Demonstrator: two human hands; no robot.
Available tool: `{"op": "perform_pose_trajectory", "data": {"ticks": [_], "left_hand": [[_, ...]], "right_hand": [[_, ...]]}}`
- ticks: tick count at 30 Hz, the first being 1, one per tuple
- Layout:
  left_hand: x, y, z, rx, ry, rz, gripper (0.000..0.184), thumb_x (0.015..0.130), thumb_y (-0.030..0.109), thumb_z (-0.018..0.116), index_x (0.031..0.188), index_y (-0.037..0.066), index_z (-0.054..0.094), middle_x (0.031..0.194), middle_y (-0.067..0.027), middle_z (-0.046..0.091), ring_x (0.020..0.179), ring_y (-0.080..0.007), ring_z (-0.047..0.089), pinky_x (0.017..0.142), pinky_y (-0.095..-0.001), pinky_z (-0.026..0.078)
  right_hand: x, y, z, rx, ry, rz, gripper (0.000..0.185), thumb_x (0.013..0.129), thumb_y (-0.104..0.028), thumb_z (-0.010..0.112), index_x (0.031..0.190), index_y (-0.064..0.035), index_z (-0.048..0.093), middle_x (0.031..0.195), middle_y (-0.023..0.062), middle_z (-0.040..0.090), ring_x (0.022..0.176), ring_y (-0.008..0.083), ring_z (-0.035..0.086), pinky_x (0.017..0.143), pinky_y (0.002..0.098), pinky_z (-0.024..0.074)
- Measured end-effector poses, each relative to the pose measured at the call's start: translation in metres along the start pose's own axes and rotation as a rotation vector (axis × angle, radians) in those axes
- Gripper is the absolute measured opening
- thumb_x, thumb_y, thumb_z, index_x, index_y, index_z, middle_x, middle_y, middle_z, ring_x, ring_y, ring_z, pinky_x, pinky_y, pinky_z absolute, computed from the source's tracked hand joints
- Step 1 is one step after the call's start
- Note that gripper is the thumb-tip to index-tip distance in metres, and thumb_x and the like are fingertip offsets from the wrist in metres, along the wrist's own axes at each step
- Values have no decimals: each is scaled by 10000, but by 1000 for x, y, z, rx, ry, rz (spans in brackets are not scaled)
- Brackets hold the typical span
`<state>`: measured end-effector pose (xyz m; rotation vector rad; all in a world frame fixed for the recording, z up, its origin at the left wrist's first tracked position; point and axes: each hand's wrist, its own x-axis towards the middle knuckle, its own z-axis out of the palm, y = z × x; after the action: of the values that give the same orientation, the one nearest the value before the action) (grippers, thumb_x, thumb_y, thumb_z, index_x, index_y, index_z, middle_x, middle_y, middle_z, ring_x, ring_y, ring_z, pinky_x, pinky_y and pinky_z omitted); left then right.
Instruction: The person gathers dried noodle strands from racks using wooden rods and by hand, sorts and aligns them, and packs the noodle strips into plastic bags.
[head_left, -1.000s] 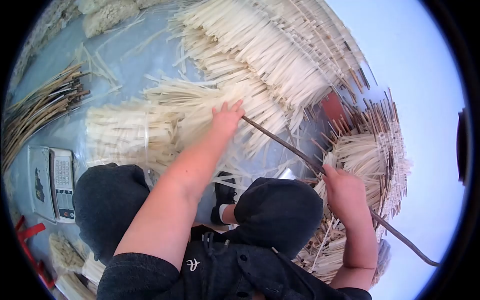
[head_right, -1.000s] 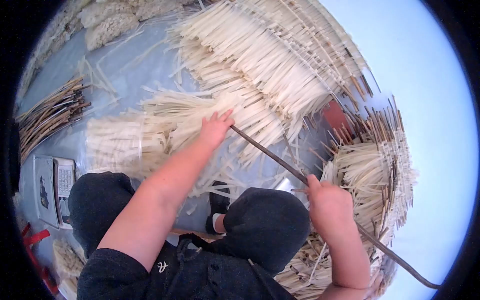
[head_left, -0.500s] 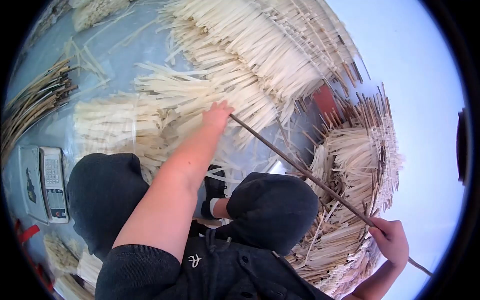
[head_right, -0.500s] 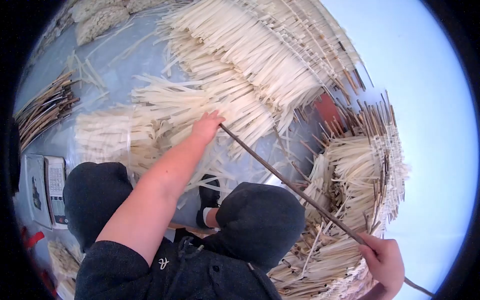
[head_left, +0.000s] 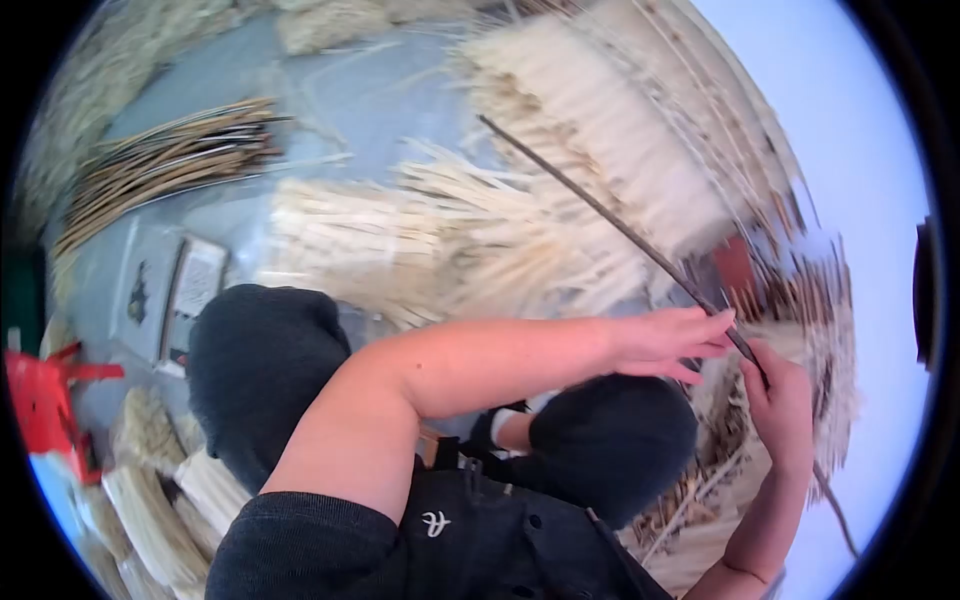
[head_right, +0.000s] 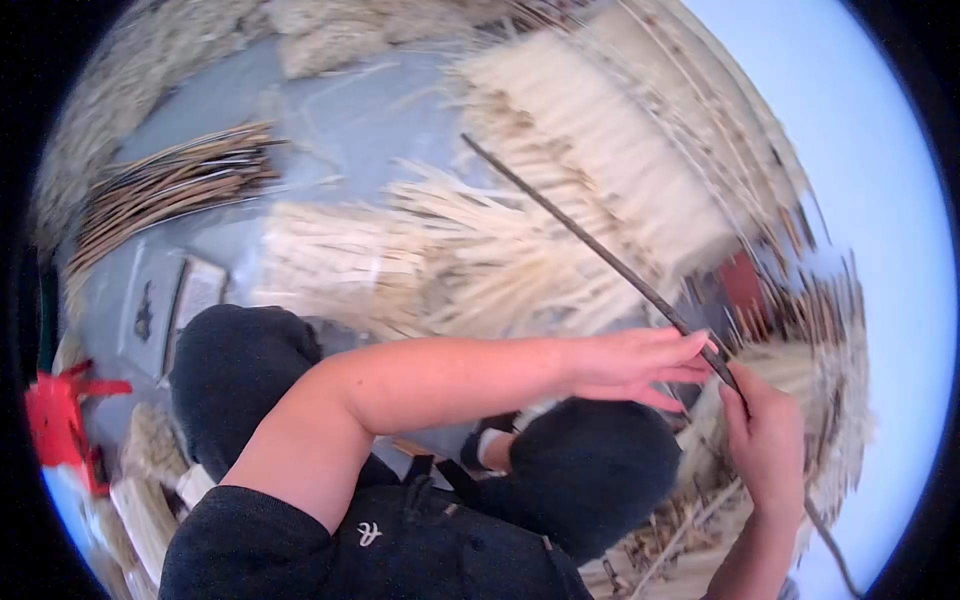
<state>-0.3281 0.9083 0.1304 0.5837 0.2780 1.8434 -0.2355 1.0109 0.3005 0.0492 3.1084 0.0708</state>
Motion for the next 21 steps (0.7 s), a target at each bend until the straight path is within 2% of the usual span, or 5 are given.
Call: {"op": "perform_pose_trajectory", "data": {"ticks": [3,8,11,17,21], "left_hand": [[-29,38,-11,-87,344,108,457,1001,402,411,1257,24,390,1334,-123,506,1186,-267,535,956,-459,468],[-186,185,-52,226,1059,397,295,996,191,346,1155,-38,445,1083,-165,660,982,-263,635,900,-371,520],[-319,249,-85,177,1415,784,252,982,146,356,1097,-66,431,994,-207,633,933,-302,654,854,-416,559],[-490,260,-149,59,1494,1183,254,997,169,381,962,-48,510,1015,-183,640,929,-270,659,854,-377,572],[-448,213,-168,82,1323,1014,123,975,140,462,907,37,464,1060,-159,634,940,-274,662,805,-359,582]], "right_hand": [[41,-39,19,76,48,-144,169,826,-69,612,987,-19,619,777,232,618,778,439,588,671,458,468],[77,-22,21,236,-44,-79,134,762,7,645,886,-9,596,606,65,506,538,116,446,519,269,356],[95,4,43,399,-239,-99,119,759,-15,678,858,8,616,595,-14,474,554,72,415,507,251,334],[156,-98,118,614,-422,-144,184,901,-188,635,880,-9,674,602,-20,478,569,60,416,511,244,351],[213,-215,194,674,-504,-340,273,913,-270,601,963,-12,673,710,91,610,664,142,529,641,307,443]]}}
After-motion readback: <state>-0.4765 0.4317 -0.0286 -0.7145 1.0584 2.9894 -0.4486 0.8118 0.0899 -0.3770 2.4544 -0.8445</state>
